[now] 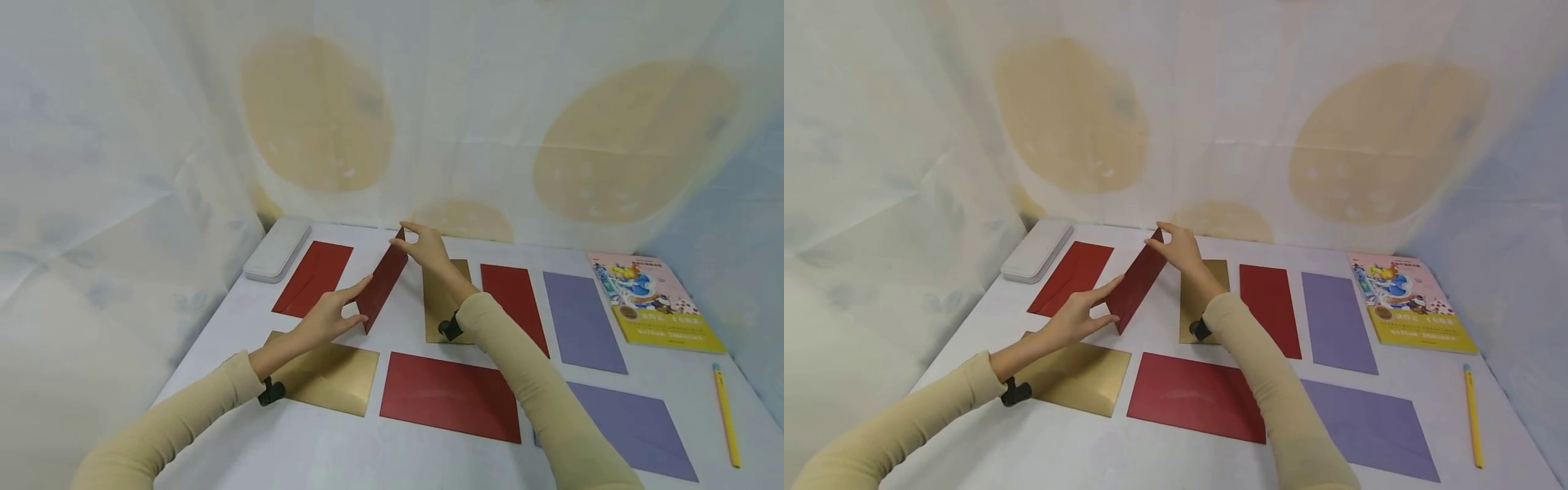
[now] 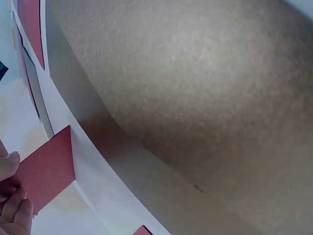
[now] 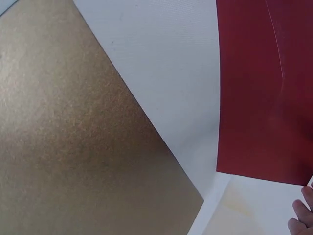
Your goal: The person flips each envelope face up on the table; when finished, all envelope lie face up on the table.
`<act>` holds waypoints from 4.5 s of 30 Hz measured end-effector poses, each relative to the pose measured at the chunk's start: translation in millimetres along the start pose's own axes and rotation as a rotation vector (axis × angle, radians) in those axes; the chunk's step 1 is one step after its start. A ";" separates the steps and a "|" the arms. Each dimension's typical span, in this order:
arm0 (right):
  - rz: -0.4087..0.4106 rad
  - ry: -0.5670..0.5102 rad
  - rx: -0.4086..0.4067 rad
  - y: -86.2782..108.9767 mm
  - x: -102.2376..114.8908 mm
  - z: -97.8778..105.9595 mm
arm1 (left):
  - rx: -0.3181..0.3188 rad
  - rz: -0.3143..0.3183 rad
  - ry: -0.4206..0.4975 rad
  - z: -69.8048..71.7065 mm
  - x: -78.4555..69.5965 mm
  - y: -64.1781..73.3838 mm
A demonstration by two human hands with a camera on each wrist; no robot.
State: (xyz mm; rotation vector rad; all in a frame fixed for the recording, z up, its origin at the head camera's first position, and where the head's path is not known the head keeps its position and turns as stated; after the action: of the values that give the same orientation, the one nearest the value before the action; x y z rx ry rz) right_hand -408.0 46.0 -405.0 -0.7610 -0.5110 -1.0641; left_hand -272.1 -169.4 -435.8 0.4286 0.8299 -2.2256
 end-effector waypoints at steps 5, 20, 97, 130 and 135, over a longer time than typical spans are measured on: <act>0.020 0.000 0.003 1.0 -2.2 1.3 | -0.012 0.013 -0.008 0.6 2.3 -1.1; 0.039 0.094 0.373 29.6 -9.3 -17.8 | -0.111 0.199 0.062 13.6 27.3 18.1; 0.155 0.338 0.620 40.5 -2.0 -31.6 | 0.262 0.293 -0.172 7.9 44.8 21.6; -0.040 0.272 0.484 54.2 -79.9 56.1 | 0.348 0.034 -0.070 -59.4 -8.7 -48.1; -0.070 0.258 0.452 47.1 -92.2 71.2 | 0.384 0.005 -0.114 -78.1 -11.7 -61.1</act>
State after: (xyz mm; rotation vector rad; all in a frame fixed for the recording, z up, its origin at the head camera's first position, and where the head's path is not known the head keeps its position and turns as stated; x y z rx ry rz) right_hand -404.1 167.1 -438.2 -0.2063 -0.5329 -1.0425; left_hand -303.6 -78.0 -460.9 0.4754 0.3392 -2.3823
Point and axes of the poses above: each hand's wrist, its own y-axis away from the middle knuckle, its own z-axis out of the back of the hand, x = y × z, the point moved 2 cm from there along -y, towards the middle knuckle, and after that the axes turned 2 degrees about -y, right-handed, at the moved point
